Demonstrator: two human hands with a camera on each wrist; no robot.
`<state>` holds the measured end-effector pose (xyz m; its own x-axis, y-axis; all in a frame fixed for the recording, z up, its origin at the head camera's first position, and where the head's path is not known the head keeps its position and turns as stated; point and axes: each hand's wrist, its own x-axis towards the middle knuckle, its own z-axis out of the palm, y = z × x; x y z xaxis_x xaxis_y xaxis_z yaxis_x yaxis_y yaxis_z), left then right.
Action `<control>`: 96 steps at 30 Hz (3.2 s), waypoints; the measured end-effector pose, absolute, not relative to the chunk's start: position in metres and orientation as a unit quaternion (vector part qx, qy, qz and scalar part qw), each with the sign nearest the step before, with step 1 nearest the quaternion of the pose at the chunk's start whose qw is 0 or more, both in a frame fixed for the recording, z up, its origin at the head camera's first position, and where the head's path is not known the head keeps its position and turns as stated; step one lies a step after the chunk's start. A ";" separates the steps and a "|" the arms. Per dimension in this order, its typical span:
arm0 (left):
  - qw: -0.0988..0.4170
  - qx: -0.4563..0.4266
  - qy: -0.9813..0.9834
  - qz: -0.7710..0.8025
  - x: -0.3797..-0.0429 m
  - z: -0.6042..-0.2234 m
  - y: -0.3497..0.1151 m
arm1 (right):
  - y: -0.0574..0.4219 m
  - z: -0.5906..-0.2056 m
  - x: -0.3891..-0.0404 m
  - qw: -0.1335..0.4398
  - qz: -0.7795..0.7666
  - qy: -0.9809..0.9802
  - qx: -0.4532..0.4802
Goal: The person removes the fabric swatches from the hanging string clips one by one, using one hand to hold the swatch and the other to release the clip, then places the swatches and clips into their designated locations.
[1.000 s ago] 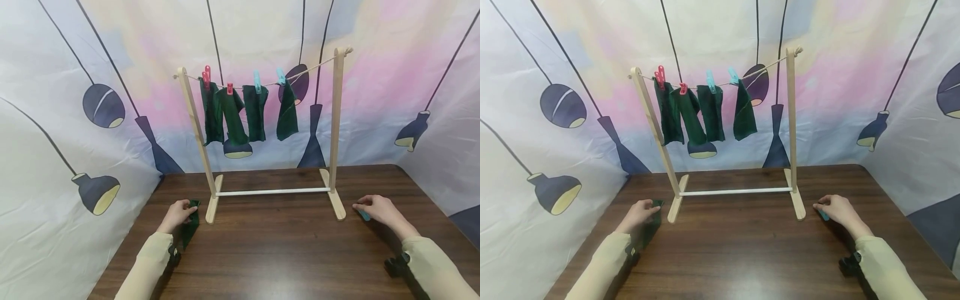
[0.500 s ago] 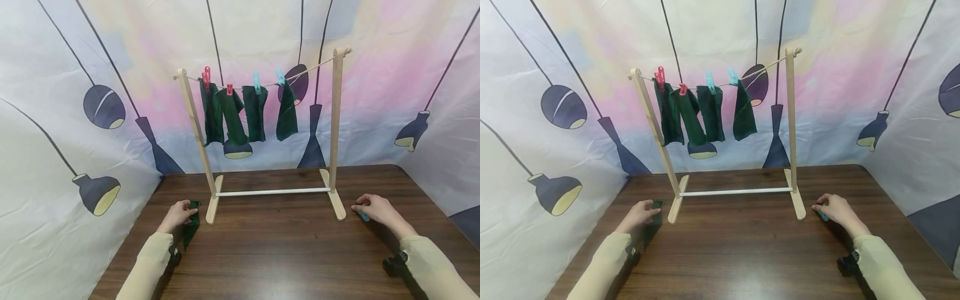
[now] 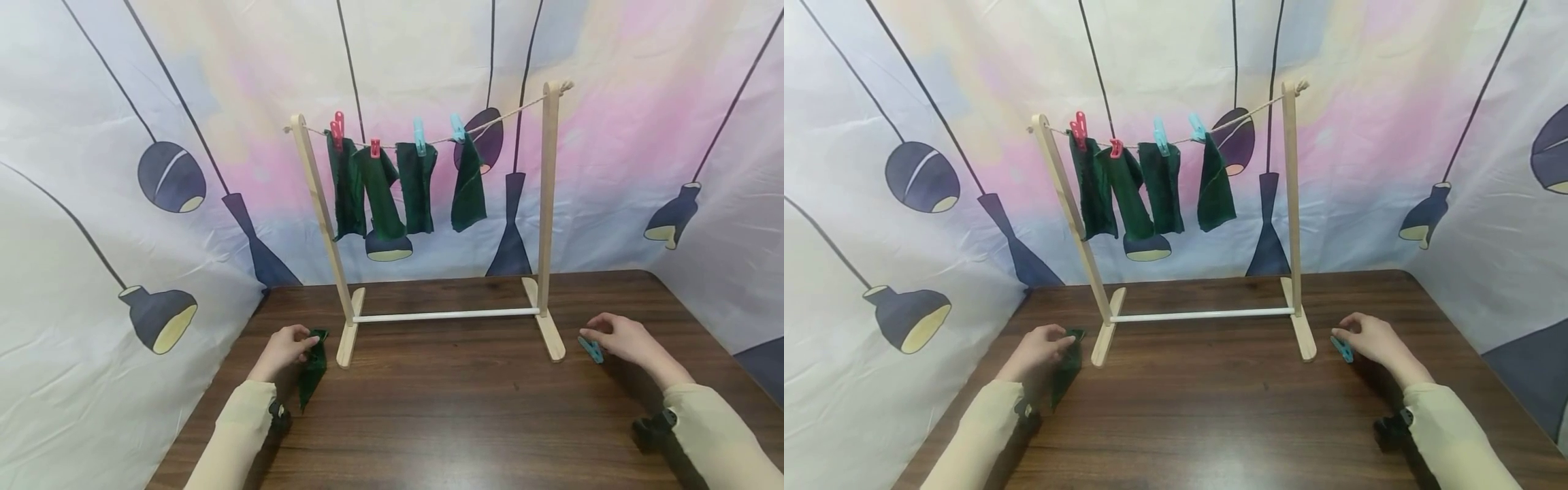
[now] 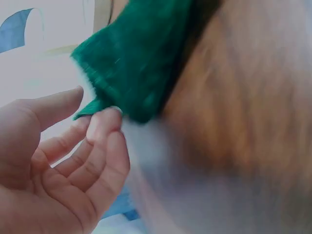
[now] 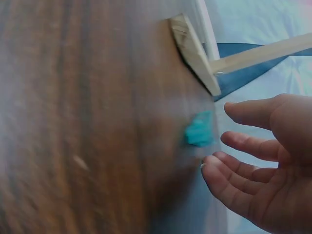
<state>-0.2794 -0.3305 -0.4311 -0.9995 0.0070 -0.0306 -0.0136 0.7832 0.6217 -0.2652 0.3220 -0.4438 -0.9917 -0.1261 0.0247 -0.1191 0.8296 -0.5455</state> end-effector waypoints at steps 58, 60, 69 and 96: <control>-0.196 0.211 0.879 0.380 -0.255 -0.213 -0.216 | 0.229 -0.186 -0.231 -0.304 -0.350 0.869 -0.175; -0.195 0.223 0.873 0.387 -0.257 -0.209 -0.210 | 0.222 -0.179 -0.230 -0.306 -0.349 0.868 -0.179; -0.182 0.265 0.846 0.425 -0.270 -0.197 -0.176 | 0.188 -0.147 -0.251 -0.296 -0.357 0.861 -0.208; -0.151 0.297 0.816 0.472 -0.315 -0.193 -0.086 | 0.132 -0.108 -0.304 -0.222 -0.227 0.914 -0.253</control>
<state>-0.3149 -0.0863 -0.1926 -0.7785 0.3420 0.5263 0.6268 0.3779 0.6814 -0.3039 0.1325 -0.1079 -0.7740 -0.3615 0.5198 -0.5627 0.7692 -0.3030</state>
